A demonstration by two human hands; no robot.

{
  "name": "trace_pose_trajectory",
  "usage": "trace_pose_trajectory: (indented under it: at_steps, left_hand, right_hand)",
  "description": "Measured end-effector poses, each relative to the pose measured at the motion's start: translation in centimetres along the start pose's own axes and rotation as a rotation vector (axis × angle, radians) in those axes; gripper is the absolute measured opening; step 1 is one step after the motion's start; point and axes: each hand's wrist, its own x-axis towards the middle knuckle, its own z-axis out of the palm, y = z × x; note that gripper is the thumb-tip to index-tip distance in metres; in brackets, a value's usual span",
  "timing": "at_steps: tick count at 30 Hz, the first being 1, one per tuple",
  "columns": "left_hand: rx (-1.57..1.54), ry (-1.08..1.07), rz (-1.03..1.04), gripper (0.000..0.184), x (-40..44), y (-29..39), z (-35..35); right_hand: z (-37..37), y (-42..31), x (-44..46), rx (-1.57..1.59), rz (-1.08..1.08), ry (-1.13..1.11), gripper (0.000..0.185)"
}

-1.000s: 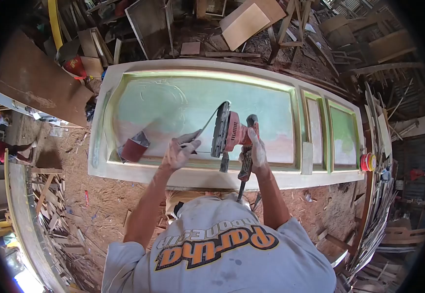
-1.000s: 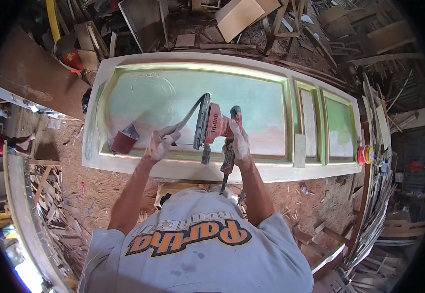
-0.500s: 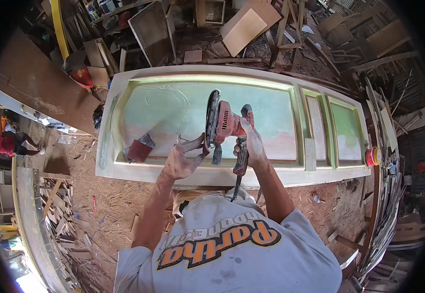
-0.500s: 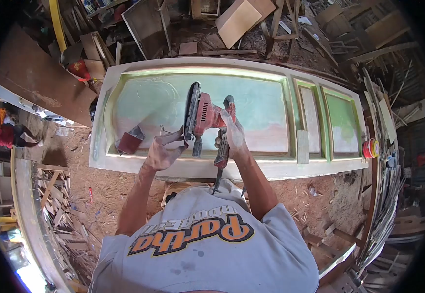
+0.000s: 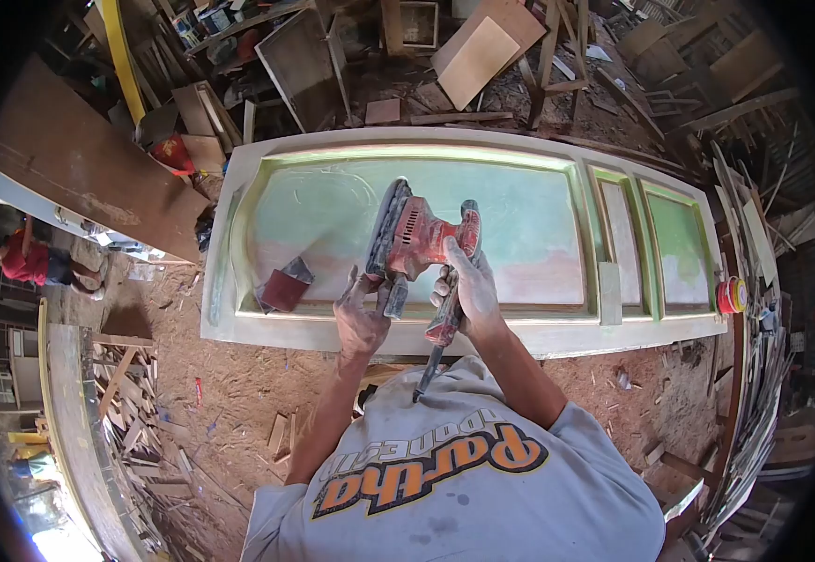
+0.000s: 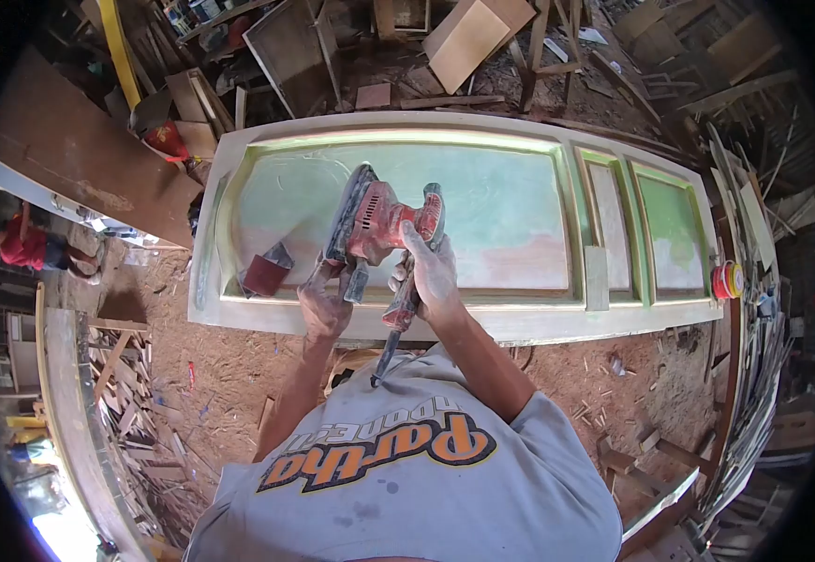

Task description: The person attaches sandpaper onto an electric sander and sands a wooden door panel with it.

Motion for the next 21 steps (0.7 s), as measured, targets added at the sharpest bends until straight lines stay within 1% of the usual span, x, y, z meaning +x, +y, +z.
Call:
trace_pose_trajectory:
  at_steps: [2,3,5,6,8,9,11,12,14,15,18,20,21]
  left_hand:
    - [-0.172,0.173,-0.101,0.030,-0.2,1.5,0.1]
    - [-0.171,0.179,-0.103,0.030,-0.3,0.9,0.2]
    - [-0.127,0.244,0.161,0.044,-0.5,-0.8,0.7]
    - [-0.126,0.247,0.161,0.044,-0.6,-0.8,0.8]
    - [-0.153,0.358,0.095,0.037,-1.2,-0.6,1.2]
    - [-0.152,0.356,0.097,0.037,-1.1,-0.8,1.3]
    - [-0.206,0.407,0.230,0.029,-0.6,-1.3,1.6]
    - [-0.207,0.407,0.230,0.029,-0.7,-1.4,1.6]
    - [-0.075,0.415,0.243,0.026,-0.9,-1.6,1.2]
    - [-0.077,0.416,0.245,0.026,-1.1,-2.0,1.0]
    - [0.015,0.383,0.338,0.032,-1.1,-2.7,0.5]
    - [0.058,0.318,0.348,0.032,-1.0,-2.1,-0.1]
    - [0.058,0.322,0.348,0.032,-0.6,-1.6,-0.3]
  right_hand:
    - [0.4,-0.1,-0.5,-0.002,0.036,-0.006,0.037]
    - [0.5,-0.2,-0.7,-0.001,0.067,-0.006,0.040]
    - [0.2,0.3,-0.4,0.036,0.089,-0.017,0.041]
    - [0.0,0.5,-0.3,0.077,0.109,-0.023,0.042]
    - [-0.1,0.8,-0.3,0.100,0.140,-0.001,0.045]
    - [-0.1,0.8,-0.2,0.123,0.168,0.019,0.047]
    - [0.1,0.8,-0.3,0.129,0.167,0.028,0.048]
    - [0.1,0.8,-0.4,0.131,0.168,0.036,0.049]
    - [0.2,0.9,-0.3,0.137,0.174,0.057,0.050]
    - [0.2,1.0,-0.2,0.143,0.182,0.079,0.051]
    - [-0.8,1.5,0.5,0.170,0.220,0.058,0.047]
    - [-0.9,1.7,0.7,0.180,0.223,0.062,0.047]
    - [-0.9,1.8,0.7,0.192,0.227,0.070,0.047]
